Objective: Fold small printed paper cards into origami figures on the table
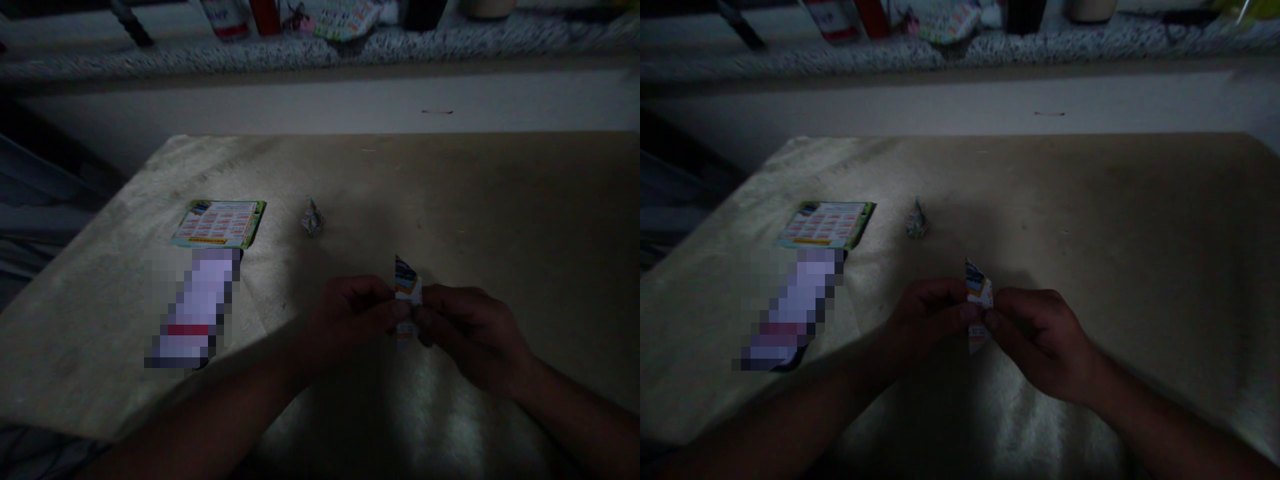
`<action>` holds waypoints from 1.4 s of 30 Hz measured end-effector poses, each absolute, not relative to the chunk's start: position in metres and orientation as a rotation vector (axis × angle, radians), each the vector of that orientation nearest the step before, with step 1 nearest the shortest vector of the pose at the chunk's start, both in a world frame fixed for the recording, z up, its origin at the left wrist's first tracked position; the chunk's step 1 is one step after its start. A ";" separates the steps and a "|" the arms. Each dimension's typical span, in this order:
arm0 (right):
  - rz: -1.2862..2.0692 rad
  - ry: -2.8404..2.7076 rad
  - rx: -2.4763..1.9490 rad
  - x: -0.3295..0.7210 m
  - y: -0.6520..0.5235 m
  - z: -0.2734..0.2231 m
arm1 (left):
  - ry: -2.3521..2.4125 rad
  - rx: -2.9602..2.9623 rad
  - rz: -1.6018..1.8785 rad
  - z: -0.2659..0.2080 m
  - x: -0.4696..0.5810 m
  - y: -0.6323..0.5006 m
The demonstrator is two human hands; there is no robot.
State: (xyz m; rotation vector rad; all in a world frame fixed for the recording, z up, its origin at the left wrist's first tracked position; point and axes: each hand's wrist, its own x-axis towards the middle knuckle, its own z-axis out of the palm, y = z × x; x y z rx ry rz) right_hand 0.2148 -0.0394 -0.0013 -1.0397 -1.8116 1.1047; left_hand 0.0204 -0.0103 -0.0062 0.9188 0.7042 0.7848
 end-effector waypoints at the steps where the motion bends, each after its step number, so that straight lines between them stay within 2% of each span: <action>1: 1.111 -1.800 -1.037 0.215 -0.039 -0.002 | 0.709 0.934 0.786 -0.007 0.020 -0.010; 22: 1.448 -1.476 -1.041 0.210 -0.040 -0.009 | 0.702 1.214 0.809 -0.011 0.018 -0.014; 30: 1.424 -1.390 -1.075 0.208 -0.036 -0.003 | 0.749 1.032 0.840 -0.011 0.024 -0.016; 42: 1.264 -1.315 -1.151 0.202 -0.035 0.006 | 0.853 1.172 0.955 -0.010 0.022 -0.012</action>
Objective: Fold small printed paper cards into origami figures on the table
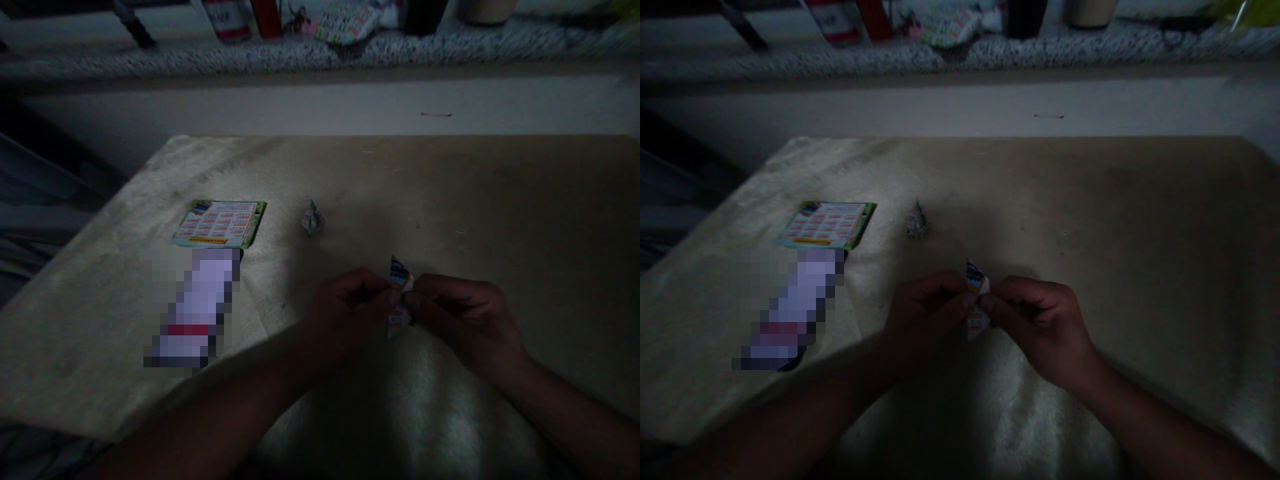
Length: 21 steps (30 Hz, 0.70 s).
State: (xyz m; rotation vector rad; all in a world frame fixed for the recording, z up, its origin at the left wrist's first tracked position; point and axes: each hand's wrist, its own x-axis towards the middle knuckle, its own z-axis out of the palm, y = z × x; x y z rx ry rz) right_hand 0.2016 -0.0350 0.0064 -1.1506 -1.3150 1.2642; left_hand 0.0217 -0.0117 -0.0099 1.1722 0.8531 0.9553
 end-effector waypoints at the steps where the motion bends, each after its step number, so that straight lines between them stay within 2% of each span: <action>1: 1.249 -1.306 -1.167 0.201 -0.035 0.006 | 0.856 1.185 0.957 -0.009 0.022 -0.012; 21: 1.097 -1.303 -1.219 0.201 -0.039 0.003 | 0.901 1.236 0.975 -0.007 0.021 -0.012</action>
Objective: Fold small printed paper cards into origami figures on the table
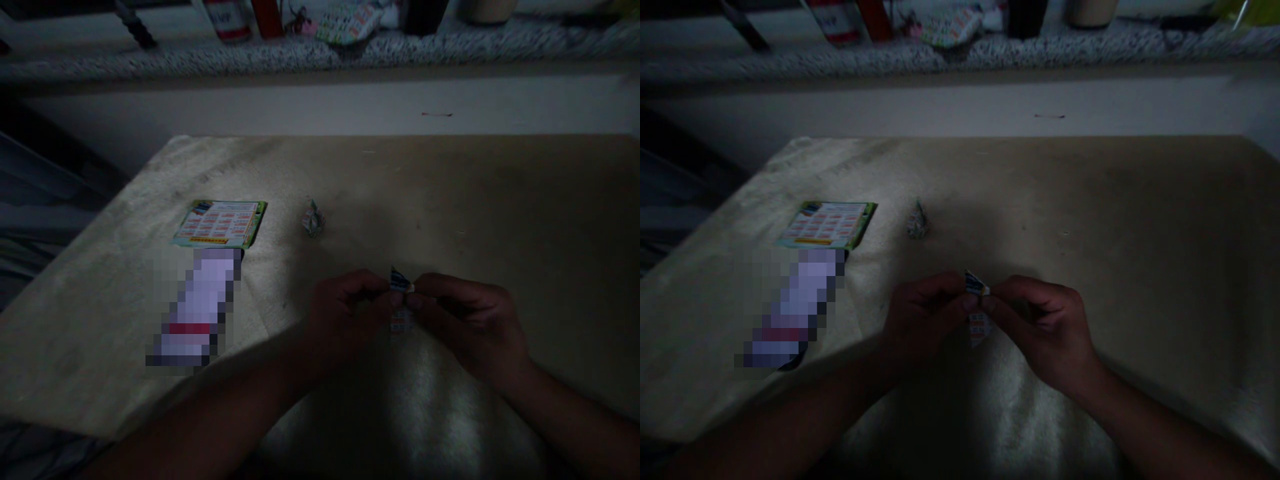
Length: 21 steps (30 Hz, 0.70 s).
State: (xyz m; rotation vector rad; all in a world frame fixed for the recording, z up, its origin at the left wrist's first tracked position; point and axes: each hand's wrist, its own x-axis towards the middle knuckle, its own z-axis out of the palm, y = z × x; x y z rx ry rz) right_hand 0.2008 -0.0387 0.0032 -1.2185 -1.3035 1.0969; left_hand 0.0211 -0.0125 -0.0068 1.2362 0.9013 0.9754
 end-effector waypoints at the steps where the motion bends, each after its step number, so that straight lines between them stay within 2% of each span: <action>1: 1.100 -1.299 -1.219 0.200 -0.039 0.003 | 0.908 1.255 0.981 -0.006 0.021 -0.012; 21: 1.197 -1.291 -1.214 0.201 -0.039 0.003 | 0.845 1.205 0.933 -0.007 0.022 -0.012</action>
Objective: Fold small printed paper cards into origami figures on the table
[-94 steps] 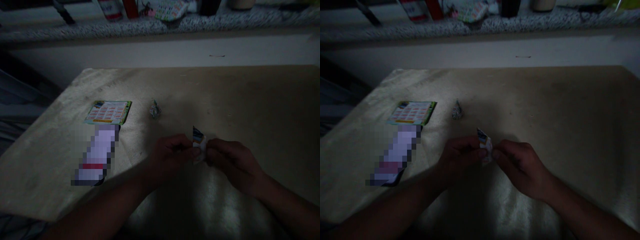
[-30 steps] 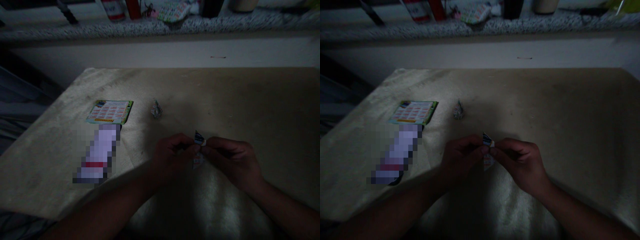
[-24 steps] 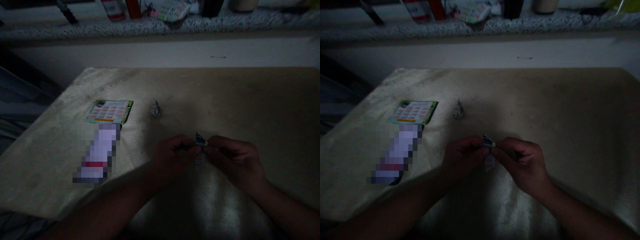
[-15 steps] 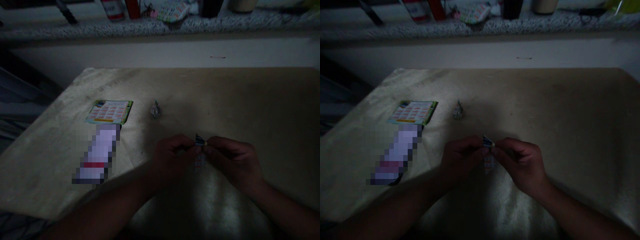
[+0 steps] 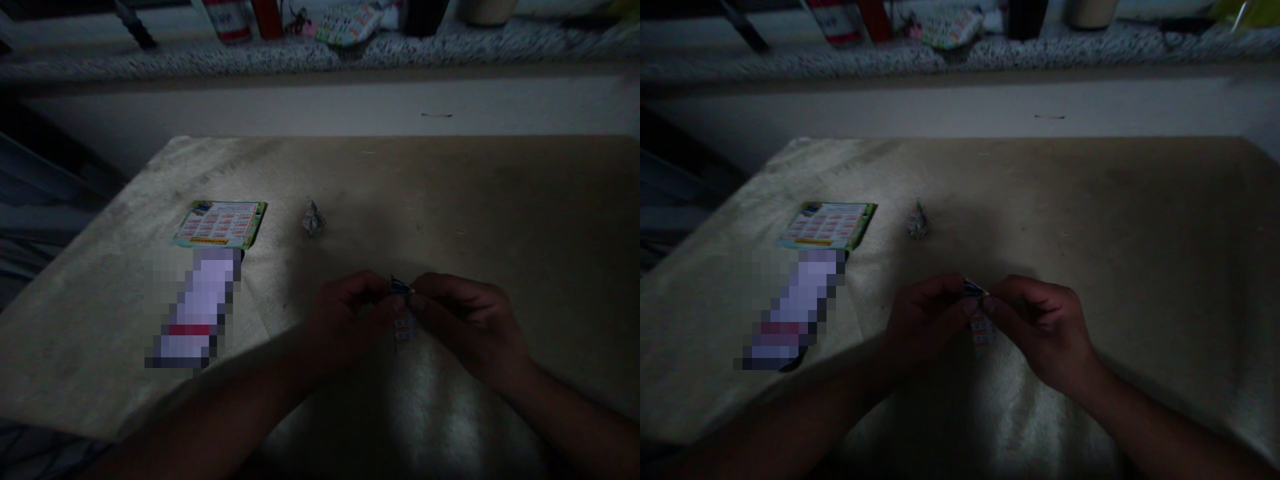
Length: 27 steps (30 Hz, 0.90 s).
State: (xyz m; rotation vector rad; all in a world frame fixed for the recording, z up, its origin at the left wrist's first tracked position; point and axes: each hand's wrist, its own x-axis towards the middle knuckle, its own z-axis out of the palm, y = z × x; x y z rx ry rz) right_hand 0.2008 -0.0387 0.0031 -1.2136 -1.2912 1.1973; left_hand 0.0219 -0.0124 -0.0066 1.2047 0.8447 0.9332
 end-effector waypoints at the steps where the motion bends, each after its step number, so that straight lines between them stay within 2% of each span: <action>1: 1.206 -1.307 -1.214 0.201 -0.039 0.003 | 0.848 1.211 0.928 -0.007 0.022 -0.012; 9: 1.211 -1.538 -1.218 0.208 -0.043 -0.001 | 0.800 1.257 0.845 -0.007 0.022 -0.015; 21: 1.485 -1.509 -1.109 0.209 -0.044 -0.004 | 0.717 1.668 0.889 -0.004 0.016 -0.008; 27: 1.380 -1.639 -1.096 0.211 -0.042 -0.001 | 0.775 1.642 0.887 -0.002 0.018 -0.013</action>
